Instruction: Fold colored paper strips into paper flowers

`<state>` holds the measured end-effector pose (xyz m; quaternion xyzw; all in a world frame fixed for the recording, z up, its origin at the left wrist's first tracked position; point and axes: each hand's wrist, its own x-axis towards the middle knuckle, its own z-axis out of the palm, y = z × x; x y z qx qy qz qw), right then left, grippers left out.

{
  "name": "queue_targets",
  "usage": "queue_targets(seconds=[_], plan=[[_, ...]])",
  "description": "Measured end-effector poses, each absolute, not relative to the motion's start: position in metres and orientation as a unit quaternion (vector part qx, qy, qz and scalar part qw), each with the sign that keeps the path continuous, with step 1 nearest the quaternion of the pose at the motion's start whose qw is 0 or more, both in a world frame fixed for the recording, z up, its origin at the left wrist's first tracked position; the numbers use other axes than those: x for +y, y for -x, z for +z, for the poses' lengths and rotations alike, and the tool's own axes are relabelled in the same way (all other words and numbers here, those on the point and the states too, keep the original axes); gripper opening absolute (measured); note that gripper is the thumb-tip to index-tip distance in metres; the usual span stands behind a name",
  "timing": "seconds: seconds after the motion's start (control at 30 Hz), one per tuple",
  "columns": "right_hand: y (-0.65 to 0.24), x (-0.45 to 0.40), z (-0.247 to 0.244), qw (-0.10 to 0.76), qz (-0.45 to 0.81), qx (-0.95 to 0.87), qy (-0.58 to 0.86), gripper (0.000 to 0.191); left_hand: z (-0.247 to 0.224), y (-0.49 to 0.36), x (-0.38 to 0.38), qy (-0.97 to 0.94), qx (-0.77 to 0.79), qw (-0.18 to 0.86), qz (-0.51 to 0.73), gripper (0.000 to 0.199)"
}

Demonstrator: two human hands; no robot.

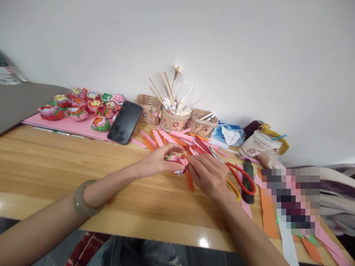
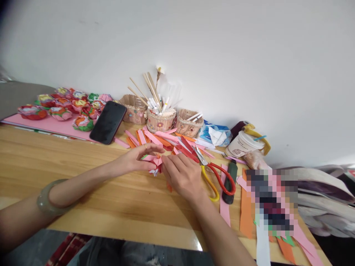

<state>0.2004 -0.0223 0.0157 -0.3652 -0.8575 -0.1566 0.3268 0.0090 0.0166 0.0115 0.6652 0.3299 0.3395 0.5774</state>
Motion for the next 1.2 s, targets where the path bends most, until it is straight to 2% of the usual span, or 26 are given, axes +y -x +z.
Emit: queue_targets(seconds=[0.13,0.23,0.33,0.4,0.47,0.53,0.7,0.9,1.2], plan=[[-0.203,-0.025,0.014,0.341,-0.109,-0.862,0.358,0.022,0.014,-0.009,0.011,-0.705,0.265,0.599,0.273,0.046],[-0.201,-0.025,0.012,0.379,-0.121,-0.848,0.351,0.027,0.014,-0.010,0.011,-0.723,0.262,0.571,0.287,0.045],[-0.195,-0.025,0.015,0.459,-0.093,-0.786,0.403,0.020,0.009,-0.011,0.015,-0.723,0.306,0.518,0.339,0.044],[-0.190,-0.025,0.021,0.483,0.038,-0.742,0.464,0.012,0.005,-0.011,0.018,-0.727,0.331,0.471,0.375,0.044],[-0.186,-0.025,0.027,0.434,0.242,-0.717,0.489,0.022,0.001,-0.010,0.019,-0.740,0.344,0.434,0.381,0.043],[-0.185,-0.024,0.030,0.400,0.393,-0.676,0.479,0.030,-0.001,-0.010,0.019,-0.751,0.353,0.420,0.367,0.040],[-0.183,-0.021,0.026,0.413,0.567,-0.558,0.443,0.025,-0.001,-0.010,0.016,-0.751,0.352,0.438,0.346,0.033],[-0.181,-0.022,0.026,0.428,0.644,-0.460,0.435,0.021,0.003,-0.017,0.013,-0.718,0.306,0.494,0.383,0.033],[-0.177,-0.025,0.027,0.441,0.629,-0.468,0.436,0.024,0.005,-0.019,0.008,-0.661,0.325,0.543,0.404,0.046]])
